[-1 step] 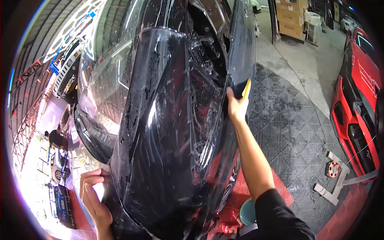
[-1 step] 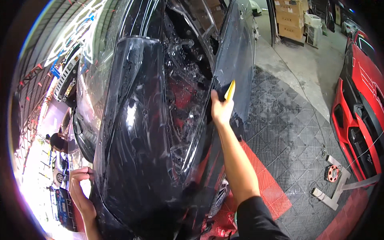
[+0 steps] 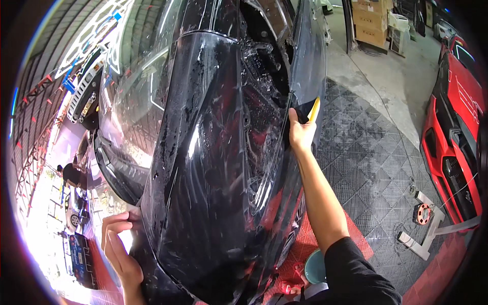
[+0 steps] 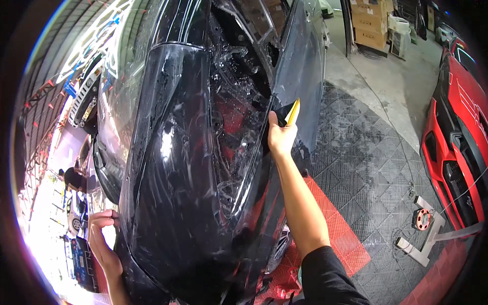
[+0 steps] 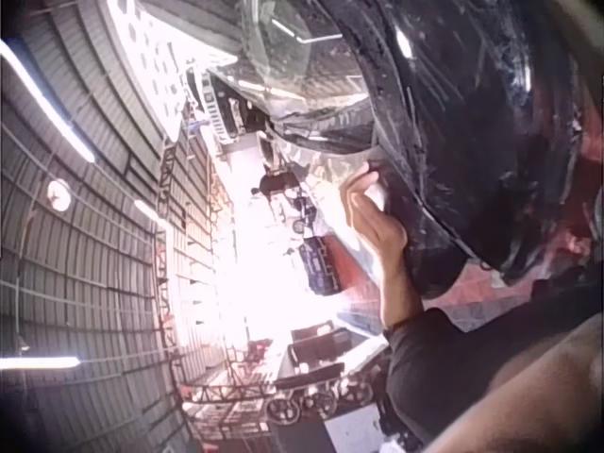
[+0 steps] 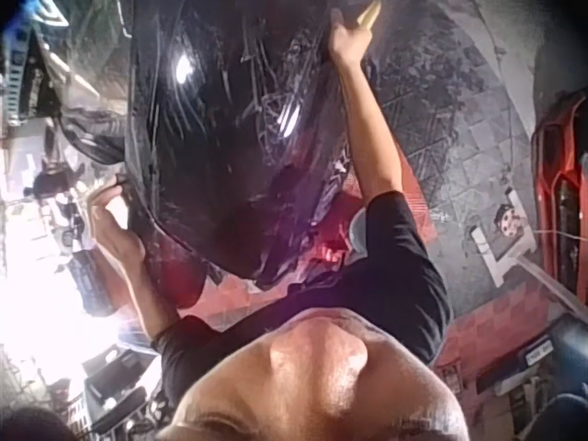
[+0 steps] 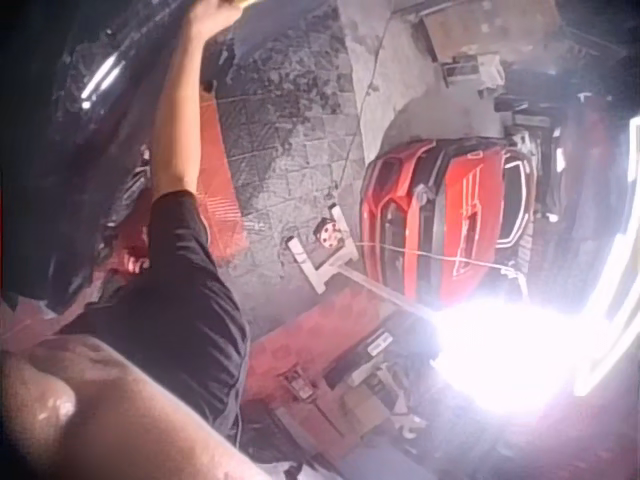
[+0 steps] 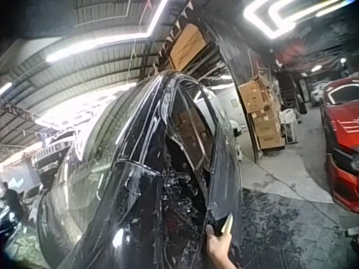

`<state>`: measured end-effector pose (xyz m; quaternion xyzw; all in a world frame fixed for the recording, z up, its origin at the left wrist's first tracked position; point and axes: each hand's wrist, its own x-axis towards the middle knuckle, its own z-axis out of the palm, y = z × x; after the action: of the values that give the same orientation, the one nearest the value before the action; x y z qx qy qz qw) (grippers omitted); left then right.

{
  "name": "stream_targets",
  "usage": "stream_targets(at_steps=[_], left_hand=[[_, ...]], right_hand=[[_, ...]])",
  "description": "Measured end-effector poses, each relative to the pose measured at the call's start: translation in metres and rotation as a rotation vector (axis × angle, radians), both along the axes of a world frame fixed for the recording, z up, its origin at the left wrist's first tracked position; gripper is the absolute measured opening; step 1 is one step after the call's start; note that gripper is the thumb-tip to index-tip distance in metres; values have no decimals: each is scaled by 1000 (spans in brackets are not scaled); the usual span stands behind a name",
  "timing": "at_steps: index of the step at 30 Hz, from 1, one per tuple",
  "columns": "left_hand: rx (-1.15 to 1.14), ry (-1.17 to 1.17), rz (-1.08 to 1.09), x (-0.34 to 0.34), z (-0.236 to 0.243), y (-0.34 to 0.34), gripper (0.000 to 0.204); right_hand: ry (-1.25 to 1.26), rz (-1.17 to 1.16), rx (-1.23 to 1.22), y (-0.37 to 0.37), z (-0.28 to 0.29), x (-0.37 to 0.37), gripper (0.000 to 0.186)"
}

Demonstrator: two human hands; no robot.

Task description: The recorder is wet sanding the black front fender of a car using a yellow sanding block and water from a green bucket.

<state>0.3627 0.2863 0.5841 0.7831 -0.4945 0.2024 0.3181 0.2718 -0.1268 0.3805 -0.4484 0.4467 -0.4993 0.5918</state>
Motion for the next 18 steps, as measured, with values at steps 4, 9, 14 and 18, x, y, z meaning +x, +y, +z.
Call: stream_targets(at_steps=[4,9,14,18], left_hand=[[32,-65,46,0,5,11,40],[6,-6,-2,0,3,2,42],[49,-49,45,-1,9,2,43],[-31,65,17,4,4,13,43]], right_hand=[[-166,-144,-226,104,-27,26,91],[-46,-141,-126,20,-19,12,69],[-117,-241,-155,112,-14,20,76],[-154,-91,-174,138,-27,13,88]])
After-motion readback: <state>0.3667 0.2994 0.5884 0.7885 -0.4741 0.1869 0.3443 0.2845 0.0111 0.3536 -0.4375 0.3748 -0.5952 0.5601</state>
